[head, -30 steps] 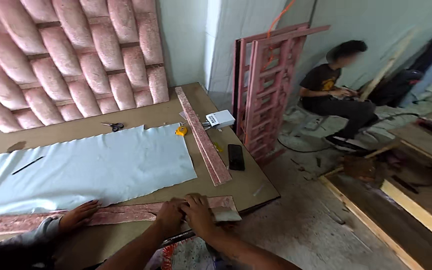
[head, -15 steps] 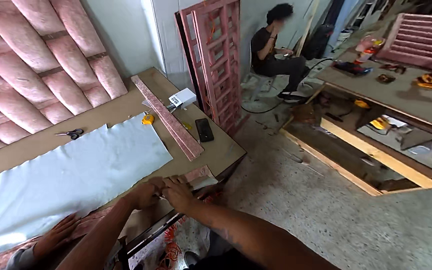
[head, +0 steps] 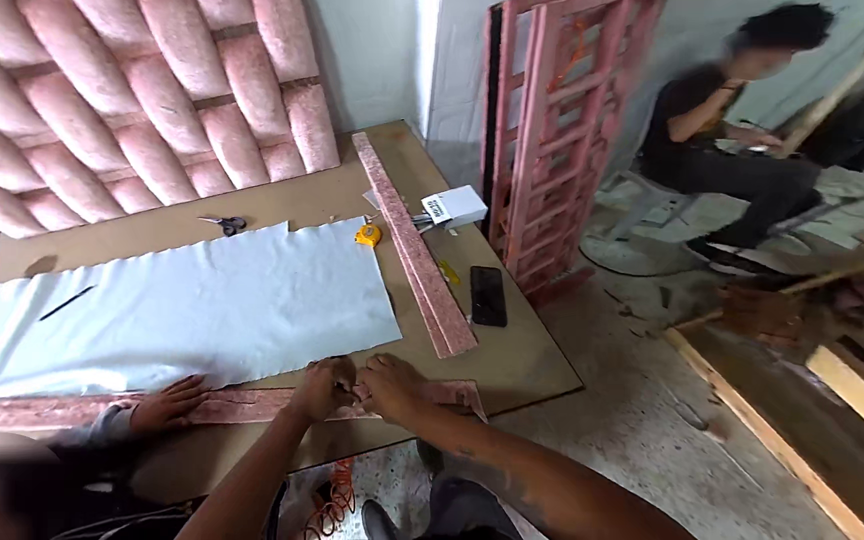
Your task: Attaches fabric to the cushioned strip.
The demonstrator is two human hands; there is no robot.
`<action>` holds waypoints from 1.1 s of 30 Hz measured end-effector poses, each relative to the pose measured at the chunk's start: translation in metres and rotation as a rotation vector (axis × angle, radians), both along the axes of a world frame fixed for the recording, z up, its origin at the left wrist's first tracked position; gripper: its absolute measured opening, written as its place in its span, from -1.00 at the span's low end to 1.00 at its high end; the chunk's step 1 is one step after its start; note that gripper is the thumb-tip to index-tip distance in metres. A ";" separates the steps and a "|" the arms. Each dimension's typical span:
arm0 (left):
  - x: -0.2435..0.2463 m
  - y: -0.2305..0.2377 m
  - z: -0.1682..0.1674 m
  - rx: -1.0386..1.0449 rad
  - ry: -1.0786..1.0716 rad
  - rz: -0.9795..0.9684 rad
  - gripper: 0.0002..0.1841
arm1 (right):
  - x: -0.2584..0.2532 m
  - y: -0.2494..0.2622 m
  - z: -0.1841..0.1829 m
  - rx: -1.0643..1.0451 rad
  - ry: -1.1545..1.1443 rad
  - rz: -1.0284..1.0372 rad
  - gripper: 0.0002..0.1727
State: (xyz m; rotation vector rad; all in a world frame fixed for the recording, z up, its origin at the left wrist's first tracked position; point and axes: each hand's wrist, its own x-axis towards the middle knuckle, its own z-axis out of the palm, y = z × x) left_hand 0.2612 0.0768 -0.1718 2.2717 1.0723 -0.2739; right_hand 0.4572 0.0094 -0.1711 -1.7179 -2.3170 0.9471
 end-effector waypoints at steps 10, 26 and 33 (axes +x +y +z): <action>-0.047 0.013 0.041 -0.124 0.291 -0.210 -0.65 | 0.009 0.043 0.002 -0.118 -0.083 0.254 -0.49; -0.045 0.018 0.022 -0.141 0.222 0.197 -0.67 | 0.003 0.054 -0.001 -0.217 -0.123 0.273 -0.53; -0.044 0.039 0.019 -0.138 0.300 0.102 -0.69 | -0.008 0.057 0.022 -0.282 -0.248 0.264 -0.54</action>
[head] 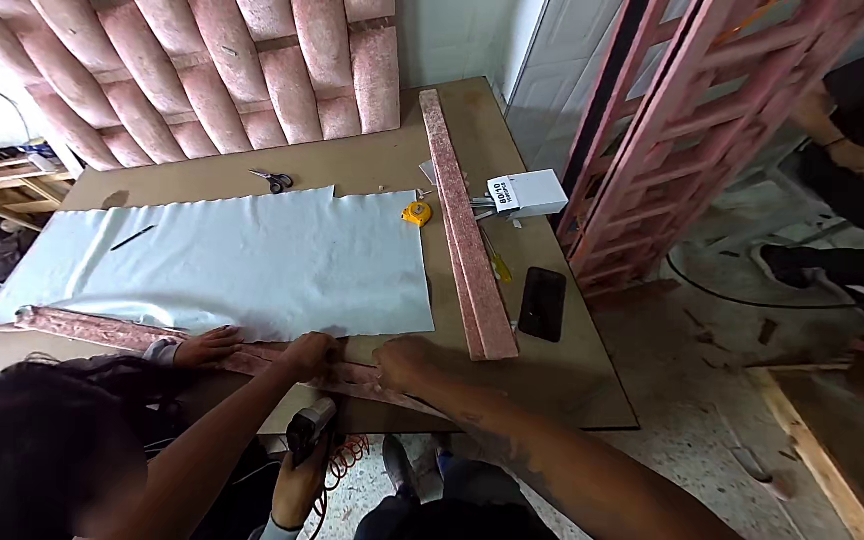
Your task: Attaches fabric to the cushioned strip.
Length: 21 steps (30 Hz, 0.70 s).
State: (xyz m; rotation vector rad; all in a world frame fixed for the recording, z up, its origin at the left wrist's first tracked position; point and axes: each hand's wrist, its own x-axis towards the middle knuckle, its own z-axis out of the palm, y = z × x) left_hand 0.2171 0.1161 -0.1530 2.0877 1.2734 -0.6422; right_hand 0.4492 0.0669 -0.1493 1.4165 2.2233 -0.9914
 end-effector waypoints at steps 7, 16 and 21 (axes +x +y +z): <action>-0.004 0.003 -0.003 -0.009 -0.020 -0.045 -0.72 | -0.003 -0.002 -0.004 0.004 -0.042 -0.044 -0.51; -0.004 0.009 -0.010 -0.030 -0.010 -0.044 -0.72 | -0.008 -0.001 -0.003 0.003 -0.080 -0.049 -0.52; 0.000 -0.005 0.025 0.021 -0.113 -0.114 -0.71 | -0.007 -0.001 -0.007 0.005 -0.062 -0.045 -0.51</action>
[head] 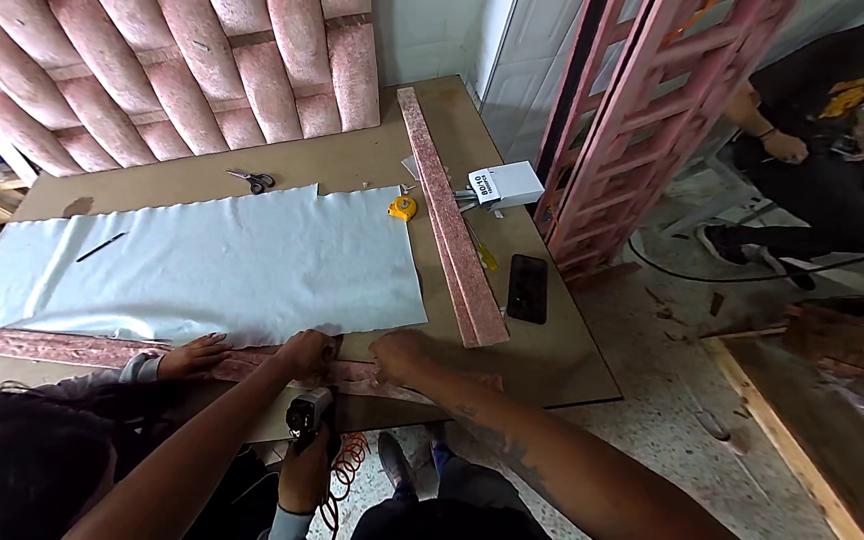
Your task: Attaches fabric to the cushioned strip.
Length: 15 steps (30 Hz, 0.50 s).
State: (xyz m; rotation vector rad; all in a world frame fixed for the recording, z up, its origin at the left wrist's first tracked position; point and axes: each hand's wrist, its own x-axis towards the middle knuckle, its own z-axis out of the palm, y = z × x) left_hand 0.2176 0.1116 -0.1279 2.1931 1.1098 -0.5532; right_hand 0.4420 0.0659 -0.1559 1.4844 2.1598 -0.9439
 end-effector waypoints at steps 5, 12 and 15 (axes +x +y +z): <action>0.069 -0.043 0.141 -0.141 0.126 0.188 -0.74 | 0.002 -0.001 0.001 0.000 0.011 -0.013 -0.52; -0.001 0.018 -0.031 -0.085 0.109 0.037 -0.69 | 0.002 0.000 0.002 -0.009 0.016 -0.017 -0.53; -0.001 0.017 -0.030 -0.078 0.104 0.036 -0.67 | 0.001 0.000 -0.002 -0.006 0.023 -0.018 -0.54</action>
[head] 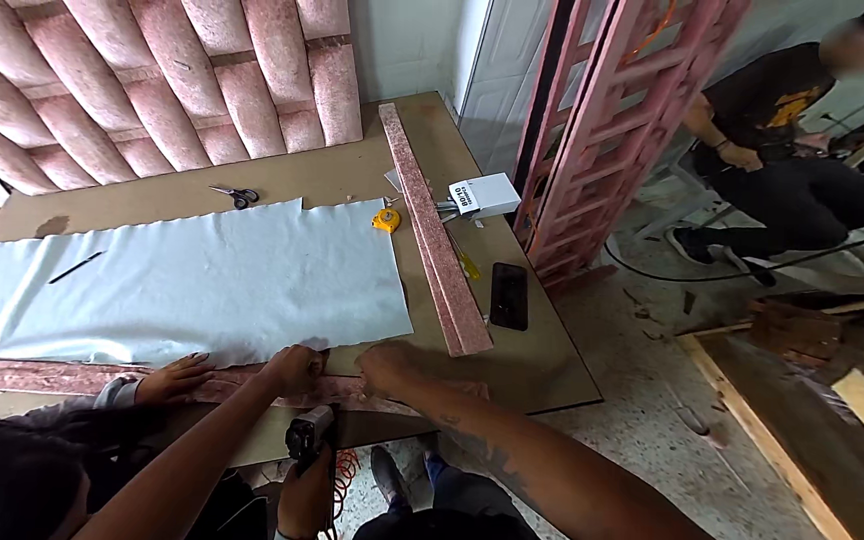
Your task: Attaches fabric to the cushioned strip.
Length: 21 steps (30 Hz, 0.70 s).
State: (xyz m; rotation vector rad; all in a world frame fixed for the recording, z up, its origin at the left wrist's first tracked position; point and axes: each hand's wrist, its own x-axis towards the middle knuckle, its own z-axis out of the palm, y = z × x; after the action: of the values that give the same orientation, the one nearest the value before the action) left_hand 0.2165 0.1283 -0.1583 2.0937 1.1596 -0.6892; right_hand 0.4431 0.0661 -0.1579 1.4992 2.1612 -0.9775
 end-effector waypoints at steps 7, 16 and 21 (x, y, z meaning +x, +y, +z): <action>-0.002 -0.001 -0.001 0.004 0.017 0.001 -0.65 | -0.003 0.001 -0.002 -0.002 -0.018 -0.001 -0.50; -0.001 -0.002 0.000 0.019 0.023 -0.006 -0.68 | -0.002 0.005 -0.002 -0.018 -0.019 0.004 -0.57; 0.000 -0.003 0.002 0.023 0.021 -0.001 -0.67 | -0.002 0.004 0.002 -0.012 -0.008 0.010 -0.57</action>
State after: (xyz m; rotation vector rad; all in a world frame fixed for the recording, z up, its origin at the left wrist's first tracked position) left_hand 0.2164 0.1257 -0.1561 2.1113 1.1834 -0.7033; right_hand 0.4410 0.0704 -0.1562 1.4830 2.1518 -0.9780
